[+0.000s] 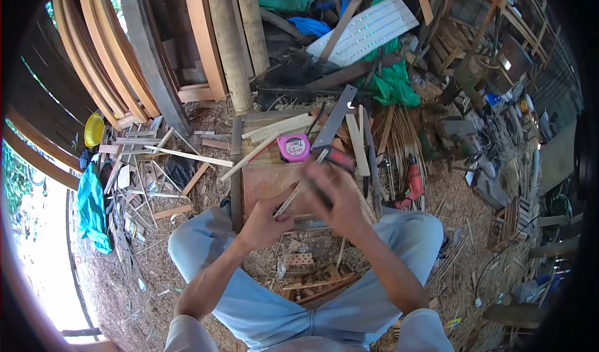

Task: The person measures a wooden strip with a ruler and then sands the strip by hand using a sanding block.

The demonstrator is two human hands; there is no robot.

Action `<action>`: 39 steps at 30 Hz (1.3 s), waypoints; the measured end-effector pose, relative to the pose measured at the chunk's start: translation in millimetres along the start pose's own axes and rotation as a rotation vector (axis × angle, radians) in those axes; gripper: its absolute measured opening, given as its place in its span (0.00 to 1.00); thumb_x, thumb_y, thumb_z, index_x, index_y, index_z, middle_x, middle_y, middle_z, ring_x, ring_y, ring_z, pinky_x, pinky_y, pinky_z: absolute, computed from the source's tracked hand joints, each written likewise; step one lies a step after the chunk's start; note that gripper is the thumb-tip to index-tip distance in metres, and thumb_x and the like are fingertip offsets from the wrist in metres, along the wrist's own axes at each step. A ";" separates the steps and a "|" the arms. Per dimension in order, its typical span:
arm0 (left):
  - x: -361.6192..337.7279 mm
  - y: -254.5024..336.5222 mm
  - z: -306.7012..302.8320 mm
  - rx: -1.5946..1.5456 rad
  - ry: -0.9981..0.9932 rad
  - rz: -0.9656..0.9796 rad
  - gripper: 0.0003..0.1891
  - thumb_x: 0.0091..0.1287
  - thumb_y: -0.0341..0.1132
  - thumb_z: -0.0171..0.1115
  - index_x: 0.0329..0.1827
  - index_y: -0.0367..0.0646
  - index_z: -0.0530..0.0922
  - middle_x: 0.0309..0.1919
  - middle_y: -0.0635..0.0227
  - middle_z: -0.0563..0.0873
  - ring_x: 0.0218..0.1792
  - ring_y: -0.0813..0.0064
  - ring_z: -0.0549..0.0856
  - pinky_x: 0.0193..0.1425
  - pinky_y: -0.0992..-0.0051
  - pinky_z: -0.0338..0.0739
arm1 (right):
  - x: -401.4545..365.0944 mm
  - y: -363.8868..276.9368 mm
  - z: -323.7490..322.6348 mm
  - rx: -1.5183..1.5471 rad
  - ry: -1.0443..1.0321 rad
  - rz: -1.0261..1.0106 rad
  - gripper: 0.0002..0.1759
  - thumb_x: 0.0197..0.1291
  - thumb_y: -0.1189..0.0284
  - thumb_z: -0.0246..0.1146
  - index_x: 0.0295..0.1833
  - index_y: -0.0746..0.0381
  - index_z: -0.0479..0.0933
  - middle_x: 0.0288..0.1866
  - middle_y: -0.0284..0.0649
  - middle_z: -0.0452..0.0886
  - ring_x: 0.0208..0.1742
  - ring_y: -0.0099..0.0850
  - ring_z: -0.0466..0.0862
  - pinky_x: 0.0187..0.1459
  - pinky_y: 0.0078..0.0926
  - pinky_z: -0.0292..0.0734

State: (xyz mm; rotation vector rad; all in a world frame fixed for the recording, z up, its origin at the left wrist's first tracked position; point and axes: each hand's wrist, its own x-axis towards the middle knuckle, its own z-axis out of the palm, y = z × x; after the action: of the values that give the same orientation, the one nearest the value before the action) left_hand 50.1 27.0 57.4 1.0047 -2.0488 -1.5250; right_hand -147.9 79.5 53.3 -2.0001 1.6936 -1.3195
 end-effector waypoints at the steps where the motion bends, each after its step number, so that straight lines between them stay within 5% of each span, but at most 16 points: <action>1: 1.9 -3.1 -1.9 0.094 0.037 0.073 0.36 0.57 0.24 0.60 0.74 0.44 0.66 0.21 0.81 0.65 0.25 0.89 0.66 0.31 0.84 0.66 | 1.3 -1.8 -3.8 -0.003 -0.002 -0.015 0.30 0.60 0.68 0.67 0.68 0.51 0.71 0.55 0.51 0.77 0.50 0.49 0.81 0.49 0.39 0.78; 3: -0.1 4.2 -0.7 0.068 0.007 0.009 0.36 0.57 0.24 0.60 0.73 0.44 0.67 0.21 0.81 0.66 0.25 0.89 0.67 0.32 0.83 0.67 | 0.1 -6.1 -11.2 0.042 -0.146 -0.039 0.31 0.59 0.72 0.66 0.70 0.46 0.69 0.52 0.53 0.76 0.49 0.49 0.80 0.46 0.41 0.78; 7: -1.1 14.1 1.6 0.009 -0.045 -0.043 0.37 0.53 0.22 0.58 0.73 0.46 0.68 0.19 0.74 0.69 0.25 0.86 0.67 0.32 0.82 0.68 | 14.7 15.8 -7.6 0.016 0.220 0.125 0.31 0.60 0.69 0.66 0.70 0.42 0.69 0.52 0.51 0.77 0.51 0.49 0.80 0.48 0.40 0.78; 8: -0.3 12.2 1.6 0.006 -0.039 -0.029 0.37 0.53 0.22 0.58 0.73 0.46 0.68 0.19 0.74 0.69 0.25 0.86 0.67 0.32 0.82 0.68 | 6.6 2.1 -7.2 -0.039 0.099 -0.106 0.31 0.61 0.69 0.66 0.70 0.44 0.69 0.52 0.51 0.77 0.50 0.51 0.81 0.46 0.42 0.78; 11: -0.2 4.7 -1.3 0.030 -0.024 0.034 0.36 0.56 0.22 0.59 0.73 0.44 0.68 0.21 0.82 0.66 0.25 0.89 0.66 0.32 0.83 0.67 | -11.8 -0.8 0.9 -0.105 -0.118 -0.070 0.31 0.62 0.69 0.65 0.71 0.49 0.67 0.55 0.51 0.77 0.50 0.52 0.81 0.47 0.43 0.78; 15: -5.4 15.6 2.9 -0.088 -0.027 -0.045 0.34 0.56 0.21 0.58 0.71 0.43 0.70 0.21 0.80 0.68 0.25 0.89 0.65 0.32 0.84 0.67 | 10.7 11.3 -6.9 0.052 0.220 0.174 0.30 0.60 0.66 0.67 0.68 0.54 0.69 0.58 0.52 0.76 0.49 0.51 0.81 0.48 0.41 0.80; 16: -4.9 16.9 4.1 -0.087 -0.003 -0.025 0.32 0.58 0.21 0.59 0.70 0.41 0.71 0.21 0.82 0.68 0.25 0.90 0.65 0.31 0.84 0.66 | 4.4 -2.4 -8.9 -0.093 0.108 -0.102 0.29 0.60 0.67 0.66 0.67 0.58 0.69 0.56 0.53 0.76 0.44 0.50 0.82 0.40 0.39 0.81; 19: -2.2 4.9 1.7 0.107 0.038 0.116 0.32 0.58 0.22 0.59 0.71 0.40 0.70 0.22 0.83 0.68 0.25 0.90 0.65 0.31 0.85 0.66 | -12.2 -6.4 3.5 -0.162 -0.014 -0.194 0.32 0.61 0.68 0.65 0.71 0.51 0.66 0.49 0.53 0.78 0.47 0.52 0.82 0.44 0.46 0.79; 20: -5.2 3.2 1.8 0.113 0.026 0.102 0.32 0.58 0.22 0.59 0.71 0.40 0.70 0.22 0.83 0.68 0.25 0.90 0.65 0.31 0.85 0.66 | -8.7 0.1 5.6 -0.151 -0.013 -0.177 0.32 0.61 0.68 0.65 0.71 0.51 0.66 0.49 0.53 0.78 0.47 0.52 0.82 0.44 0.46 0.79; 22: -4.1 23.7 2.7 -0.047 -0.028 -0.081 0.35 0.56 0.23 0.59 0.73 0.40 0.67 0.28 0.73 0.77 0.29 0.87 0.70 0.37 0.82 0.71 | 14.6 12.7 -1.6 -0.003 0.292 0.169 0.31 0.61 0.65 0.66 0.70 0.50 0.68 0.48 0.53 0.78 0.48 0.50 0.83 0.42 0.49 0.79; 27: -3.1 10.3 3.0 0.071 0.014 -0.062 0.36 0.56 0.25 0.60 0.73 0.42 0.67 0.23 0.72 0.74 0.27 0.85 0.71 0.36 0.80 0.72 | -15.0 -15.1 14.6 -0.171 0.027 -0.071 0.25 0.62 0.69 0.65 0.64 0.60 0.71 0.49 0.53 0.78 0.46 0.51 0.83 0.41 0.43 0.78; 29: -11.6 8.4 6.8 0.138 -0.015 -0.093 0.35 0.57 0.25 0.59 0.73 0.44 0.67 0.22 0.72 0.72 0.26 0.85 0.71 0.35 0.79 0.72 | 6.1 3.1 3.9 -0.167 0.256 0.027 0.30 0.65 0.62 0.62 0.71 0.54 0.65 0.48 0.53 0.78 0.41 0.52 0.83 0.37 0.44 0.80; 30: -10.4 8.8 9.1 0.115 -0.023 -0.071 0.35 0.57 0.25 0.59 0.73 0.46 0.67 0.20 0.73 0.70 0.26 0.85 0.71 0.34 0.79 0.72 | 15.1 3.7 -5.3 -0.103 0.246 0.279 0.31 0.65 0.62 0.62 0.72 0.54 0.64 0.50 0.54 0.78 0.43 0.53 0.82 0.39 0.45 0.78; 34: -4.1 -7.3 13.8 0.145 0.008 0.090 0.36 0.56 0.24 0.58 0.73 0.52 0.68 0.18 0.74 0.66 0.24 0.85 0.69 0.32 0.78 0.72 | -27.2 -36.4 16.9 -0.203 0.079 0.061 0.25 0.66 0.66 0.61 0.65 0.64 0.68 0.52 0.55 0.78 0.53 0.53 0.80 0.49 0.45 0.77; 36: -2.4 9.4 12.6 0.109 0.012 -0.003 0.37 0.56 0.24 0.58 0.73 0.52 0.68 0.18 0.74 0.66 0.23 0.85 0.70 0.32 0.78 0.73 | -12.4 -16.7 10.5 -0.177 0.140 0.057 0.25 0.66 0.66 0.61 0.65 0.65 0.68 0.53 0.56 0.77 0.53 0.53 0.80 0.51 0.44 0.77; 39: -8.1 13.4 11.9 0.089 -0.006 -0.082 0.37 0.56 0.23 0.58 0.73 0.52 0.68 0.18 0.73 0.65 0.23 0.86 0.70 0.33 0.77 0.74 | 7.6 -9.0 1.1 -0.039 0.252 0.328 0.26 0.65 0.66 0.60 0.64 0.68 0.67 0.55 0.57 0.76 0.53 0.55 0.79 0.54 0.43 0.76</action>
State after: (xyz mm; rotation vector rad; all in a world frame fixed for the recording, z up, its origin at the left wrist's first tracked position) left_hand 43.3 42.9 66.9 1.1323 -2.1196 -1.4900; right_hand -141.4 75.4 62.3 -1.5355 2.0640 -1.4711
